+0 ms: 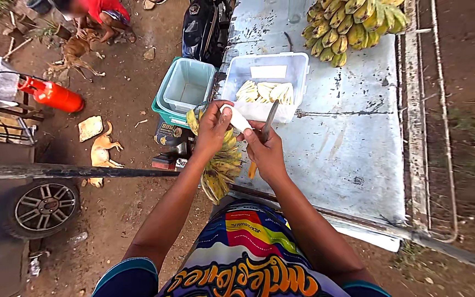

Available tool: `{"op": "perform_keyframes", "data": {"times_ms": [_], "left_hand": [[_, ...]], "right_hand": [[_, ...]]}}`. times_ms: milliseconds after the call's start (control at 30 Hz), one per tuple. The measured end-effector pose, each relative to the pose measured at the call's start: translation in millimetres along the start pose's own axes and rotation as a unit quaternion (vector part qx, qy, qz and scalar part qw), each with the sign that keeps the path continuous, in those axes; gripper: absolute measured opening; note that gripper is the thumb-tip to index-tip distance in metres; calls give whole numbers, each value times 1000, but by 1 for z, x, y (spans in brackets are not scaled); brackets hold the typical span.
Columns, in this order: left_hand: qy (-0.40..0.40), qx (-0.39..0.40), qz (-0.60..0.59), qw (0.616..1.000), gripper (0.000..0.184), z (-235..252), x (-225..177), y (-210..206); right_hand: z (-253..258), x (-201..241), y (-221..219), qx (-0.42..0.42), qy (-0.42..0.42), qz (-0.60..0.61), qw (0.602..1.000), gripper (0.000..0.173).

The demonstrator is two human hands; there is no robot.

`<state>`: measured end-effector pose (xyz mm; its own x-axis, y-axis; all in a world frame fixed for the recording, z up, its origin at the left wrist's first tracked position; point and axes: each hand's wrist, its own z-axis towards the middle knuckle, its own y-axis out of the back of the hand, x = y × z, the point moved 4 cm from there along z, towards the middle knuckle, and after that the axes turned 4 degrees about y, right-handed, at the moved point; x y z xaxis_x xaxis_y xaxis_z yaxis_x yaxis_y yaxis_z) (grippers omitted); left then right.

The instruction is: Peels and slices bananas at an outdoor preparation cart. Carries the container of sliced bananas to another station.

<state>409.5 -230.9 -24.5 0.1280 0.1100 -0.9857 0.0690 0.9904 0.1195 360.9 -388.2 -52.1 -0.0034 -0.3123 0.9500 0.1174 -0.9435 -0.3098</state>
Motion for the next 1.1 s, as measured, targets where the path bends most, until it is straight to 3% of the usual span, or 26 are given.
{"op": "perform_keyframes", "data": {"times_ms": [100,200,333,400,533,700,900,1100], "left_hand": [[26,-41,-53,997,50,-2,20,-12],[95,-105,-128,981,52,-5,29,-25],[125,-95,-203,967,54,-9,34,-33],[155,-114,-236,952,45,-10,33,-36],[302,-198,-351,864,39,-14,41,-38],[382,-173,-424,803,41,-17,45,-42],[384,-183,-436,793,43,-18,39,-44],[338,-210,-405,823,47,-16,31,-39]], "right_hand": [[-5,-8,-2,8,-113,130,985,25],[-9,-14,-2,20,-147,135,980,26],[-11,-23,4,25,-185,139,973,29],[-13,-25,7,28,-167,79,982,34],[-19,-27,16,36,-3,-169,985,45],[-28,-25,22,24,49,-133,990,25],[-33,-22,16,24,41,-81,996,13],[-34,-20,12,18,27,-65,997,12]]}}
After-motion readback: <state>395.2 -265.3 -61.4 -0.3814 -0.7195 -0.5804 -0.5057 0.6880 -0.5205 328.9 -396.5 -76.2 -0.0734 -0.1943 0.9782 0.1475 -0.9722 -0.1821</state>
